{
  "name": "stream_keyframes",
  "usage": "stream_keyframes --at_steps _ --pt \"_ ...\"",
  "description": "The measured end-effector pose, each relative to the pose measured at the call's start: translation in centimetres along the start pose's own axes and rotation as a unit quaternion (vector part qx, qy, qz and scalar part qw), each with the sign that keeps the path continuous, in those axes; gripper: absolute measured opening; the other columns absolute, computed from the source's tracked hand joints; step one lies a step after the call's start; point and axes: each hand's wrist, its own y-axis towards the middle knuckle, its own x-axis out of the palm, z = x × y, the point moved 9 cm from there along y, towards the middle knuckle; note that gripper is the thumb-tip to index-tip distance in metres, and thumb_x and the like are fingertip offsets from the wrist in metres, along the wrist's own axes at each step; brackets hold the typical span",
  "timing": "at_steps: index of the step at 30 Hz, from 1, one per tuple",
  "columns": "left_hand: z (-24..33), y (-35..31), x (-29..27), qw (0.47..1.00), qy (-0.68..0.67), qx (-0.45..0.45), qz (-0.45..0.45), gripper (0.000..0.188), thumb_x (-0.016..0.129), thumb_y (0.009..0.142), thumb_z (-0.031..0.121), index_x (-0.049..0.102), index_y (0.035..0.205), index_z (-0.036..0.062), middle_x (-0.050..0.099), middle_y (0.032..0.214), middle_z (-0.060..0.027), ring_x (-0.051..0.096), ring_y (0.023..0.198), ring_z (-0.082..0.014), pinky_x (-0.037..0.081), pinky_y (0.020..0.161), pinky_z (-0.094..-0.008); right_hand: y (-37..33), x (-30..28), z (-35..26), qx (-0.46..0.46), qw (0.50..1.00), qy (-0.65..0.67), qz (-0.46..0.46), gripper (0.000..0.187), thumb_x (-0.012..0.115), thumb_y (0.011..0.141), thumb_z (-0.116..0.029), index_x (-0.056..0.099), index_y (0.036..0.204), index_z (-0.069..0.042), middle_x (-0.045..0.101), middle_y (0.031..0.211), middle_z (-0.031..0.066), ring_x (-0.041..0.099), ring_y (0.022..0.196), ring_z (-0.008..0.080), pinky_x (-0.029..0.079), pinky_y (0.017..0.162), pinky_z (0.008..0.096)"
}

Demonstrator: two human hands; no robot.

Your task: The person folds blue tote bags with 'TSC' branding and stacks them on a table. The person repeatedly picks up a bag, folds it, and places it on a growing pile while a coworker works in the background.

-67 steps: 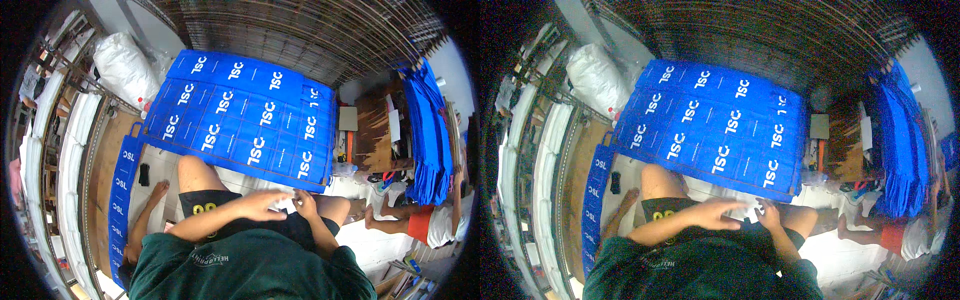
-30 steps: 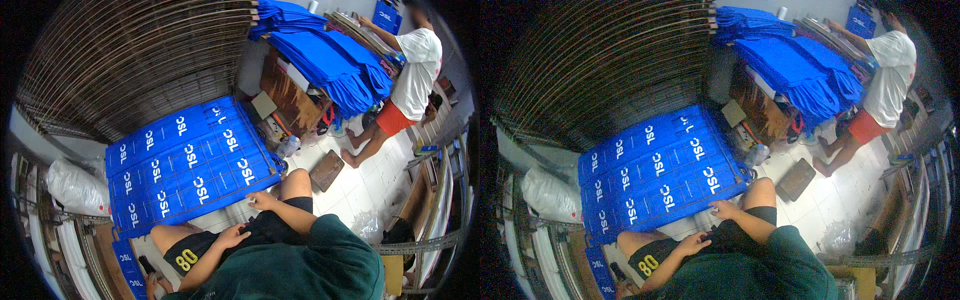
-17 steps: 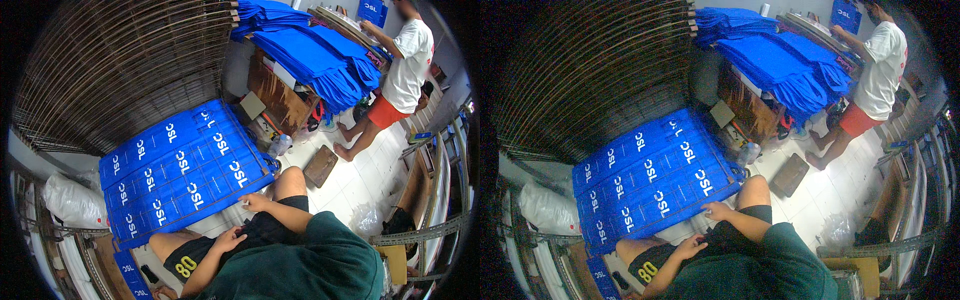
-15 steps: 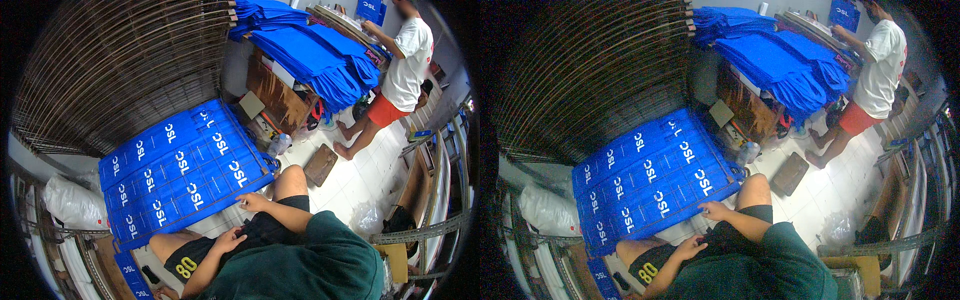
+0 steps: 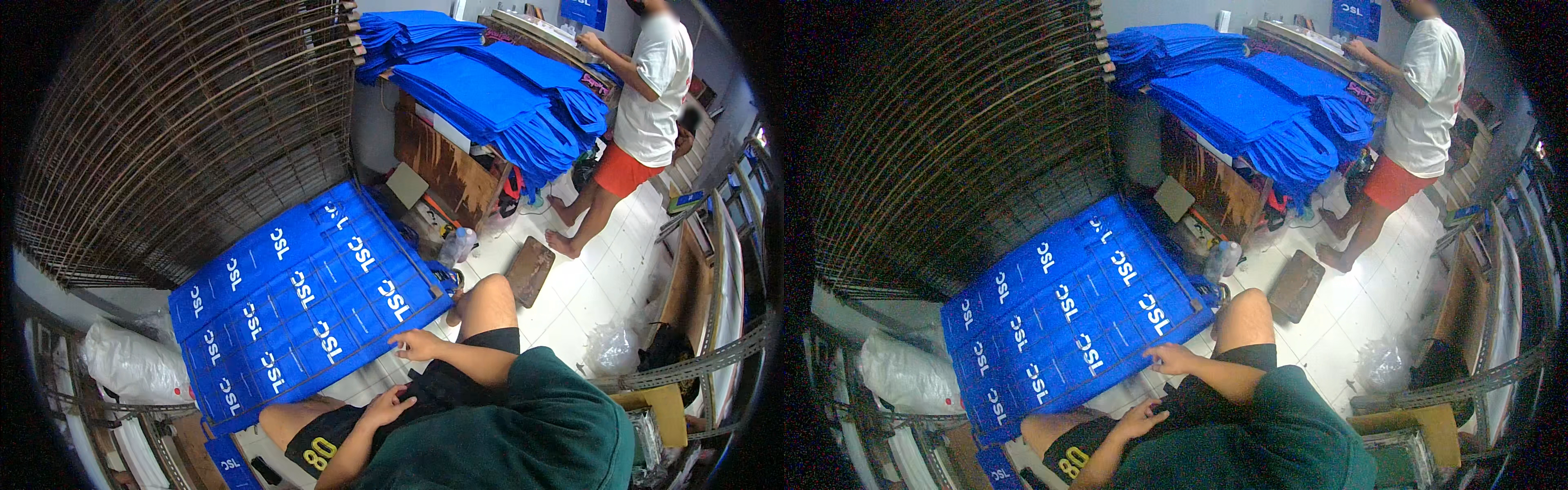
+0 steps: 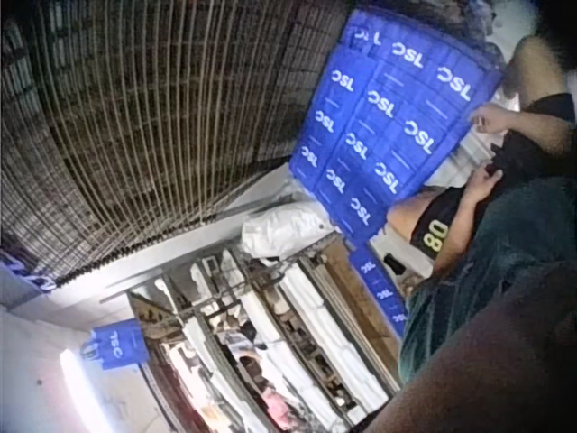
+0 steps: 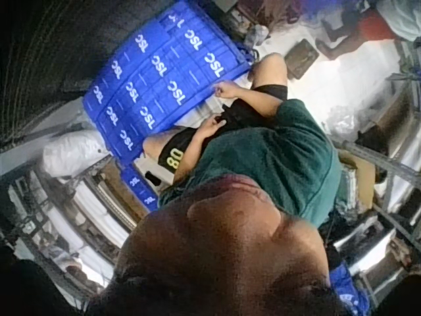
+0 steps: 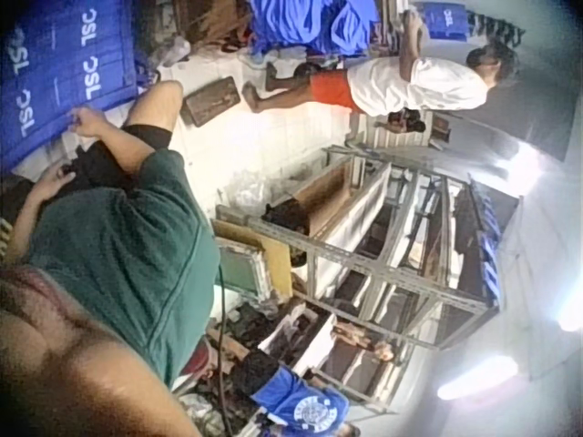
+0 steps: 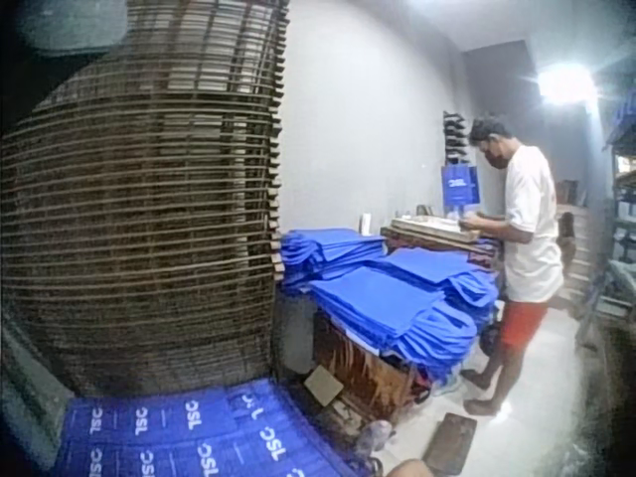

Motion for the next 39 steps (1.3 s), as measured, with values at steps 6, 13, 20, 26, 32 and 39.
stream_keyframes --at_steps 6,13,20,26,32,39 --pt "0.0 0.1 0.1 1.0 -0.02 -0.011 -0.013 0.061 0.062 0.076 0.053 0.051 0.117 0.0087 0.055 0.07 -0.0048 0.052 0.064 -0.0157 0.042 0.059 -0.0291 -0.2 0.4 -0.3 0.004 1.0 0.003 -0.022 0.044 0.063 0.077 -0.03 0.054 0.116 -0.013 0.062 0.093 0.0102 0.063 0.076 0.0237 0.049 0.068 0.0371" --pt "-0.2 -0.1 -0.1 1.0 -0.001 -0.009 -0.006 0.066 0.06 0.074 0.056 0.051 0.116 0.0061 0.058 0.071 -0.0065 0.055 0.065 -0.0165 0.044 0.062 -0.0293 -0.1 1.0 -1.0 0.002 0.999 0.009 -0.045 0.047 0.062 0.075 -0.038 0.054 0.116 -0.016 0.062 0.096 0.0091 0.061 0.082 0.028 0.047 0.073 0.0411" --pt "-0.5 0.2 0.4 1.0 0.002 -0.022 -0.02 0.068 0.059 0.074 0.058 0.051 0.118 0.0066 0.058 0.073 -0.0074 0.056 0.069 -0.0181 0.044 0.065 -0.03 -0.6 0.9 -1.0 0.005 0.999 0.002 -0.053 0.053 0.062 0.074 -0.046 0.053 0.117 -0.016 0.062 0.099 0.0101 0.06 0.085 0.0288 0.047 0.076 0.0407" --pt "-0.2 0.8 0.2 1.0 0.005 -0.016 -0.017 0.068 0.058 0.074 0.058 0.05 0.118 0.007 0.059 0.075 -0.0084 0.057 0.07 -0.019 0.044 0.066 -0.0302 -0.4 0.1 -0.7 -0.012 0.999 -0.012 -0.029 0.051 0.065 0.074 -0.04 0.054 0.117 -0.014 0.062 0.094 0.0108 0.063 0.079 0.025 0.049 0.07 0.037" --pt "-2.2 0.8 0.2 1.0 -0.017 0.018 -0.002 0.066 0.056 0.075 0.06 0.05 0.117 0.0094 0.06 0.092 -0.0142 0.059 0.084 -0.0259 0.046 0.073 -0.0364 1.2 2.4 1.4 -0.026 0.999 0.014 -0.039 0.051 0.066 0.074 -0.038 0.054 0.117 -0.014 0.063 0.096 0.0134 0.062 0.081 0.0262 0.049 0.074 0.0365" --pt "-2.9 3.6 1.9 0.989 0.021 0.11 0.093 0.052 0.062 0.073 0.048 0.057 0.103 0.0061 0.06 0.099 -0.0182 0.057 0.094 -0.0337 0.045 0.079 -0.042 2.8 5.8 14.2 0.025 0.966 0.242 -0.088 0.038 0.067 0.076 -0.007 0.053 0.11 0.002 0.06 0.089 0.0091 0.057 0.075 0.0154 0.047 0.065 0.0278"
